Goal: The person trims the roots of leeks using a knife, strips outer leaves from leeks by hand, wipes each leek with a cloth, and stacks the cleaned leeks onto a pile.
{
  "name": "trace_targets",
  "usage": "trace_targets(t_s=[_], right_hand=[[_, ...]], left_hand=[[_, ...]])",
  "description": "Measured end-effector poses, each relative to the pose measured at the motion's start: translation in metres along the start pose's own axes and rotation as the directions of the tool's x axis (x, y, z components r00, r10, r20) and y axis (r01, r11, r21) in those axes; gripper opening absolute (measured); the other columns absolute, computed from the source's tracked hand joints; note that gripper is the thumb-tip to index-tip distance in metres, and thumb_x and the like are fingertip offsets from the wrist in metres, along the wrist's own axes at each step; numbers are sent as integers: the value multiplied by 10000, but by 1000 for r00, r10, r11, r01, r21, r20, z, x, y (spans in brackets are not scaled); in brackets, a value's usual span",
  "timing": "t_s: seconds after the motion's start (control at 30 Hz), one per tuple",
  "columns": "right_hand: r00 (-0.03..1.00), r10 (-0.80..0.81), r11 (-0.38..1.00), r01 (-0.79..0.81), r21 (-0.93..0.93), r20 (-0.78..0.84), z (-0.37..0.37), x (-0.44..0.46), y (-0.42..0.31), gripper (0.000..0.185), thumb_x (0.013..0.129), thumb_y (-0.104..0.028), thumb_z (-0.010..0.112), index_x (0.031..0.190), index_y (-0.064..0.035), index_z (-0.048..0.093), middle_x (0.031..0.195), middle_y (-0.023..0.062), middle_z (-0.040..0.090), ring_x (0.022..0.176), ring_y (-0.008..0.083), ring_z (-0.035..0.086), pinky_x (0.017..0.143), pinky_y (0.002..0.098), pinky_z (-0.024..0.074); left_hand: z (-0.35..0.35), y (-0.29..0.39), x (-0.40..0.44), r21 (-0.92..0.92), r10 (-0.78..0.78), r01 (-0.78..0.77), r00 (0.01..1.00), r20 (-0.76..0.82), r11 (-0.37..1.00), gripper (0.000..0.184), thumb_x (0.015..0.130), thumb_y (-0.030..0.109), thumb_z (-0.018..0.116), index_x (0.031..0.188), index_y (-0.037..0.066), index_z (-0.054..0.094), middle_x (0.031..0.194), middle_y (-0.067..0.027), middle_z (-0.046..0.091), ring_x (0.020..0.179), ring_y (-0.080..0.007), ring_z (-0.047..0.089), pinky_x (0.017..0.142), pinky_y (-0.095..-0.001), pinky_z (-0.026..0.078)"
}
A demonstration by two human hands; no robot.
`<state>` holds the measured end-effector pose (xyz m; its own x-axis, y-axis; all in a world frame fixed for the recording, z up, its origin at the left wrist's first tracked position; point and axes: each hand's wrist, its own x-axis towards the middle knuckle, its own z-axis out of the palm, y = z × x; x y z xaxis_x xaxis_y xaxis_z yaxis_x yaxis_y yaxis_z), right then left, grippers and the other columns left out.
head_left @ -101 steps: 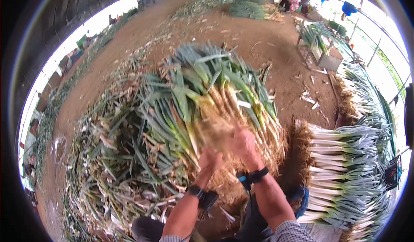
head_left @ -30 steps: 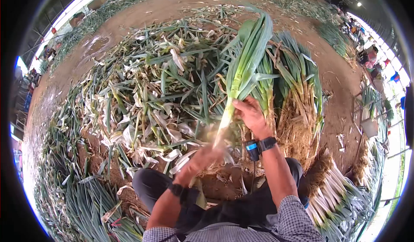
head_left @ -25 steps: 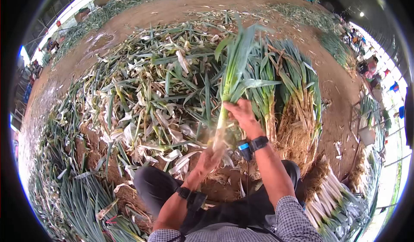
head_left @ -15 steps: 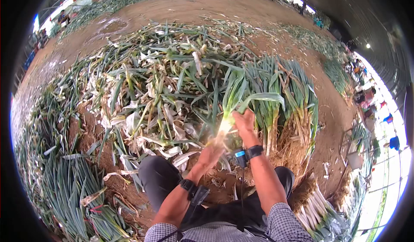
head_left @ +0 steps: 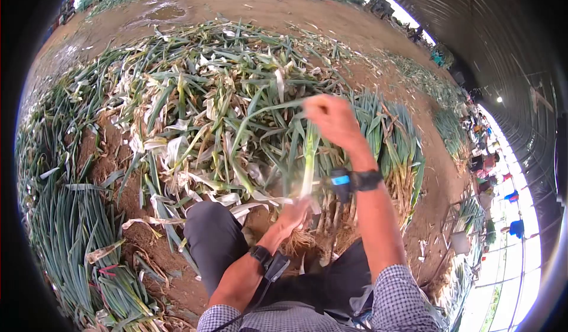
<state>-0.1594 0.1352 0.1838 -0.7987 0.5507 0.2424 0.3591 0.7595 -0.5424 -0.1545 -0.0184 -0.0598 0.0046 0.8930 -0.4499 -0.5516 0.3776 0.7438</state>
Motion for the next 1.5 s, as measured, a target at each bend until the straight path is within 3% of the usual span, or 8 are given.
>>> trace_targets(t_s=[0.23,0.57,0.77,0.87,0.93,1.03,1.27,1.5], right_hand=[[706,701,515,-601,611,104,6,-135,168,485,929,-286,694,1250,58,578,979,142,688,864,247,693,766,346,569],[713,699,-13,89,996,-55,45,-163,211,302,863,-248,779,1047,-55,638,837,98,676,680,204,659,585,372,582],[625,743,63,291,955,-240,-20,-181,222,289,866,-228,778,1005,-57,590,774,87,641,637,176,605,529,312,517],[575,760,83,374,924,-302,-39,-205,260,284,859,-224,787,992,-55,601,796,96,660,632,183,608,522,317,505],[532,786,112,379,919,-315,-35,-213,258,280,851,-219,793,982,-51,612,798,98,667,623,187,609,515,322,503],[564,775,55,388,920,-284,-31,-215,240,348,789,-274,846,964,-40,656,815,123,696,641,195,642,555,331,550],[747,636,-171,384,907,-196,-25,-212,222,441,899,-288,732,1201,-33,536,919,94,602,755,174,575,667,332,522],[607,745,59,353,934,-277,-12,-210,210,478,839,-218,793,1134,43,521,940,138,672,738,197,629,626,354,558]], left_hand=[[10,-16,1,130,247,-254,967,70,958,432,1035,399,450,860,35,601,506,-31,508,411,-128,466,376,-316,327],[20,-67,3,345,425,-460,888,176,818,343,1050,338,493,1016,28,634,730,80,497,639,-41,419,550,-232,343],[-96,-74,32,112,-227,318,843,-488,942,424,917,359,628,916,-61,683,817,-106,700,629,-209,666,555,-336,526],[-63,-24,13,587,-276,492,864,-422,643,507,900,428,638,887,-75,700,870,-126,728,636,-229,698,546,-367,546],[-34,11,17,919,-8,394,919,-394,-18,693,868,628,566,854,-44,736,813,-178,726,781,-337,711,729,-420,551],[11,54,16,986,130,69,990,-49,-154,566,963,540,477,1047,44,736,909,-257,701,909,-339,695,820,-416,522],[75,29,41,655,-167,-117,920,355,747,574,1014,553,461,1129,27,661,836,-31,669,715,-87,574,617,-278,465],[62,-18,59,488,64,-136,985,162,862,409,1033,358,515,1074,-11,686,761,-22,648,632,-82,578,557,-241,464]])
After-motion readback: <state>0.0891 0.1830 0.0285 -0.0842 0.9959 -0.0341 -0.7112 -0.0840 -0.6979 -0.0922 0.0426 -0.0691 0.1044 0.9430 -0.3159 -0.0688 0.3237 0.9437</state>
